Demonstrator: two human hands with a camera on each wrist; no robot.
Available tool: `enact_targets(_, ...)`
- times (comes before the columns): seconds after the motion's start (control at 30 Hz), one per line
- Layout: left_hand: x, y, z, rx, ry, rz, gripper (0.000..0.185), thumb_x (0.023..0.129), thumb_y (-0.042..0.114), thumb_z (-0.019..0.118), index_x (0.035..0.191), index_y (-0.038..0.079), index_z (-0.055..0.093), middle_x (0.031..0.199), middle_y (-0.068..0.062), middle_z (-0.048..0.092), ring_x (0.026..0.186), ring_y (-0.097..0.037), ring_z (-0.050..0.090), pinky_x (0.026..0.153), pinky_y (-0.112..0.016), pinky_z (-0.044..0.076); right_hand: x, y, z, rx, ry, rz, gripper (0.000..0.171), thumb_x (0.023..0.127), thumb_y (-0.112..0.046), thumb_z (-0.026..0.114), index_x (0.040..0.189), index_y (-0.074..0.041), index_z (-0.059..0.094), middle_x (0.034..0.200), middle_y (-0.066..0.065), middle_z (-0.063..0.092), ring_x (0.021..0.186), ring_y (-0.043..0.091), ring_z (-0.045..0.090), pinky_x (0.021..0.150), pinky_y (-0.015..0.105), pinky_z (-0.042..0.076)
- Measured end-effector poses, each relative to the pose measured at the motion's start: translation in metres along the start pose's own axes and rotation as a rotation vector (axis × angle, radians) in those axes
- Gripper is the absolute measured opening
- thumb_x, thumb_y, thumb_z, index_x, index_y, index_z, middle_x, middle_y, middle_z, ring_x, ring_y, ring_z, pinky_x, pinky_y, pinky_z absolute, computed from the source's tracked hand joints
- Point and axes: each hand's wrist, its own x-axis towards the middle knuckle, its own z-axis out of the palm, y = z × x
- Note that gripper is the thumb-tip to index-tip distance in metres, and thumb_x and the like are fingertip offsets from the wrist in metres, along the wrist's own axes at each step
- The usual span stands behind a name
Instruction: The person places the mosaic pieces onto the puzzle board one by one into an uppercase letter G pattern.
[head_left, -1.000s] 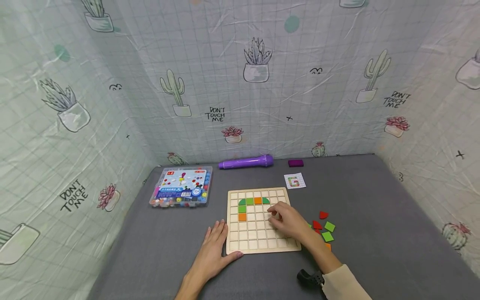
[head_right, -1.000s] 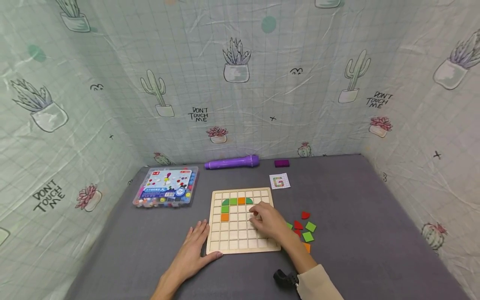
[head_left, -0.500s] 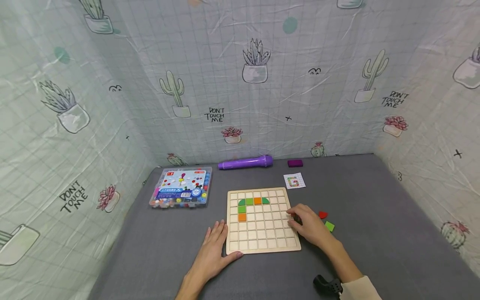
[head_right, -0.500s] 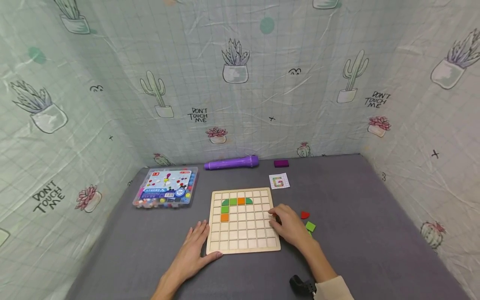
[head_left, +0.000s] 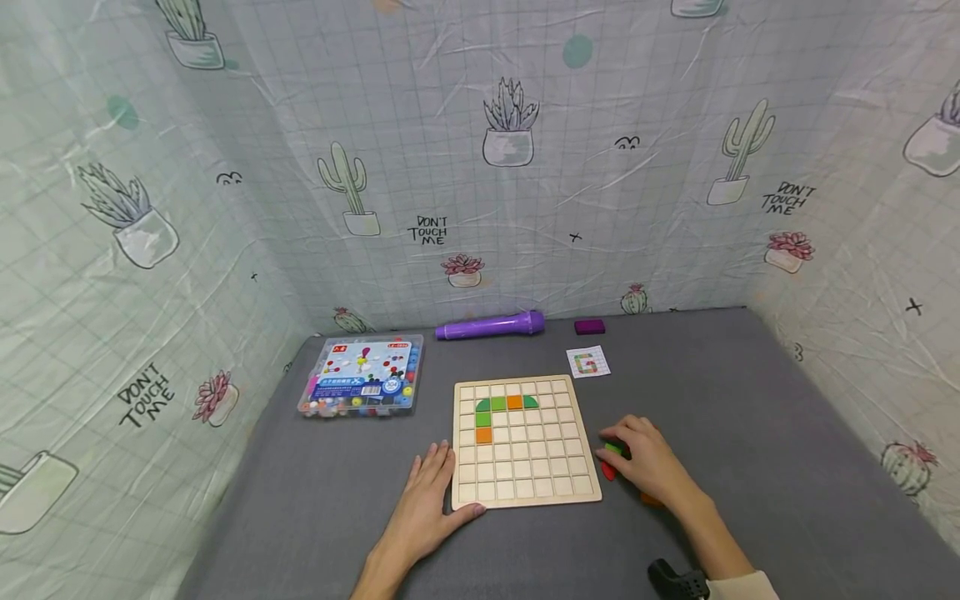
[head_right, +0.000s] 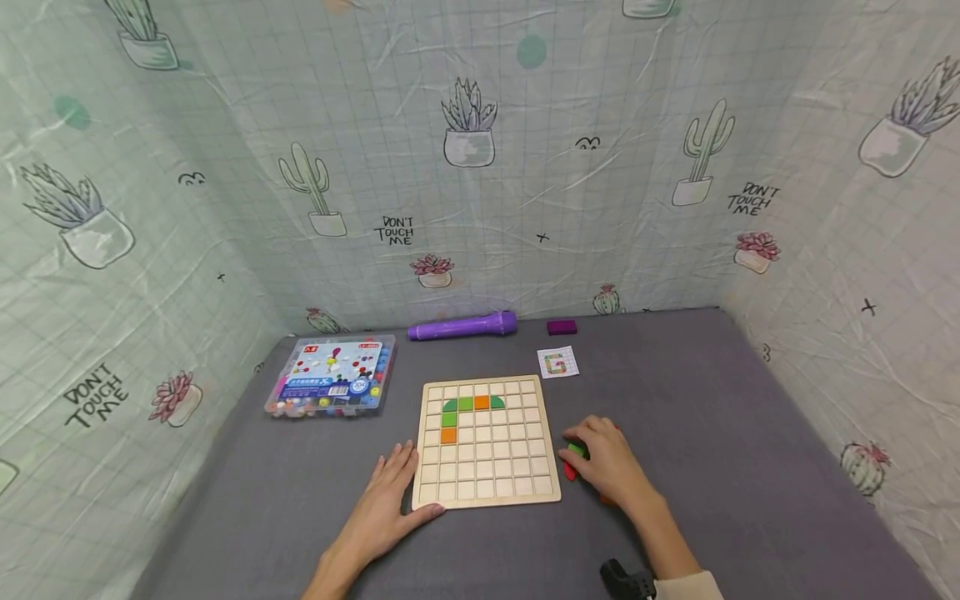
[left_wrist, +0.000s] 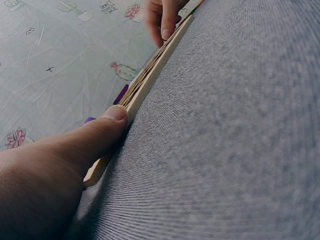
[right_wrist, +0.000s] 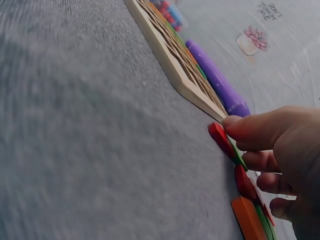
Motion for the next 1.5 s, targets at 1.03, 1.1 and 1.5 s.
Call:
enact_targets(1.03, 0.0, 0.001, -0.001, -0.004, -0.018, -0.018, 0.101, 0.085, 0.071, 0.062, 0.155, 0.004, 0.036, 0.165, -0.015, 0.029, 0.155, -0.033, 0.022, 0.128, -0.054, 0.018, 0.002, 0.008, -0.004, 0.188, -0.009, 0.125, 0.016, 0.084, -0.02, 0.081, 0.096, -0.019, 0.071, 0.082, -0.01, 0.066, 0.068, -0.001, 0.054, 0.061, 0.022, 0.051)
enact_targets(1.1, 0.0, 0.001, -0.001, -0.005, -0.022, -0.021, 0.101, 0.085, 0.071, 0.062, 0.155, 0.004, 0.036, 0.165, -0.014, 0.029, 0.155, -0.033, 0.021, 0.128, -0.054, 0.018, 0.003, 0.006, -0.004, 0.185, 0.008, 0.11, 0.016, 0.084, -0.018, 0.081, 0.097, -0.019, 0.072, 0.087, -0.009, 0.069, 0.071, 0.0, 0.057, 0.064, 0.023, 0.054)
enact_targets(1.5, 0.0, 0.0, -0.001, -0.002, -0.003, -0.005, 0.099, 0.086, 0.07, 0.061, 0.154, 0.001, 0.038, 0.163, -0.018, 0.031, 0.154, -0.036, 0.024, 0.126, -0.057, 0.019, 0.022, -0.015, 0.0, 0.24, -0.015, 0.015, 0.024, 0.088, -0.004, 0.075, 0.112, -0.008, 0.073, 0.101, 0.002, 0.07, 0.079, 0.004, 0.061, 0.066, 0.021, 0.055)
